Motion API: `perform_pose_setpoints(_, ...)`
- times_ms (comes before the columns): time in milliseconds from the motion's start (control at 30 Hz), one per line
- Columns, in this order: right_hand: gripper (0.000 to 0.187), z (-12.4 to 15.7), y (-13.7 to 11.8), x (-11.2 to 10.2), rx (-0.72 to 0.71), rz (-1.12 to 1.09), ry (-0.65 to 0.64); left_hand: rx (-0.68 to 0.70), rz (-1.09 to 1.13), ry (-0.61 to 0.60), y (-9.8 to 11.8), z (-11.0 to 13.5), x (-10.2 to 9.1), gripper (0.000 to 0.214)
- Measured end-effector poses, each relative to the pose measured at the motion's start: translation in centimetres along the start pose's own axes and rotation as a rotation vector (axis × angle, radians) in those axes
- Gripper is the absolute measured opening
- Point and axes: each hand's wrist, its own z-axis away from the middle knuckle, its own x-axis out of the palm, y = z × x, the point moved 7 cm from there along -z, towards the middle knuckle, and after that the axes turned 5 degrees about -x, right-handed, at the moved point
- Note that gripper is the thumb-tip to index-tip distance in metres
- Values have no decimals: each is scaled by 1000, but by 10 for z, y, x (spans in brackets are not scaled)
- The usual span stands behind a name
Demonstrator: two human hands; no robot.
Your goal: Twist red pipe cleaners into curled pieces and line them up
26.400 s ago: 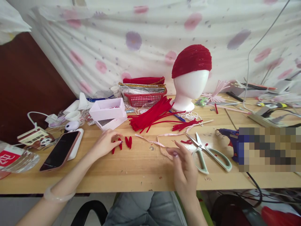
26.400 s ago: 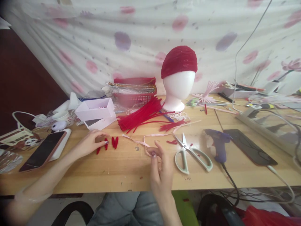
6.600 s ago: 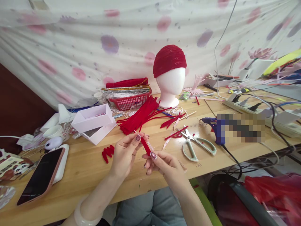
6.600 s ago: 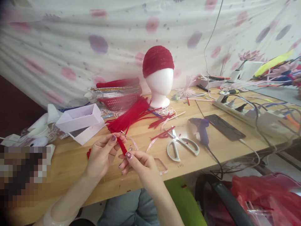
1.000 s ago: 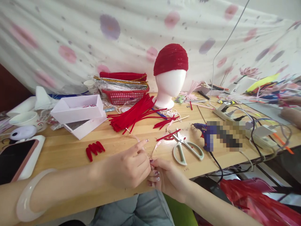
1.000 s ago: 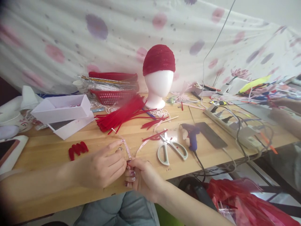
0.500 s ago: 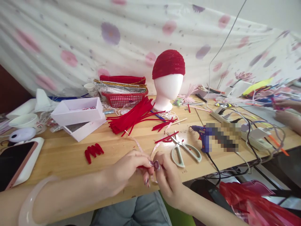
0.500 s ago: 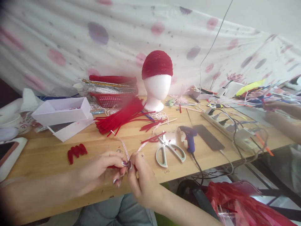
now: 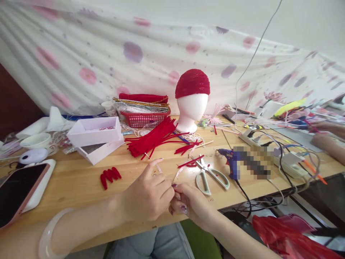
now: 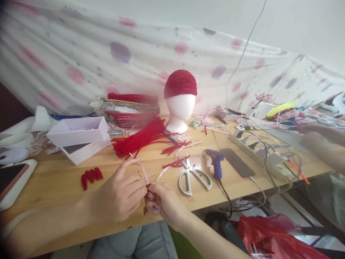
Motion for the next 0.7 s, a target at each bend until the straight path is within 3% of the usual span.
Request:
perform_pose_setpoints(67, 33, 1, 11, 0, 171, -66, -40, 122, -140, 12, 7, 6, 5, 26)
perform_pose_setpoints(133, 33, 3, 16, -1, 235, -99, -48, 194, -195, -5, 11, 11, 10, 25)
perform_pose_setpoints(267, 36, 0, 14, -3, 74, -112, 31, 106, -119, -15, 5, 11, 13, 27)
perform_pose_setpoints(400, 42, -5, 6, -9, -140, 51, 116, -184, 258, -98, -11, 5, 17, 28)
perform_pose_setpoints(567, 40, -4, -12, -9, -432, 311, 145, -747, 851, -308, -31, 8, 37, 28)
perform_pose_setpoints(700, 34, 11, -30, 1, -685, 578, 153, -1083, 1488, -270, -22, 11, 52, 20)
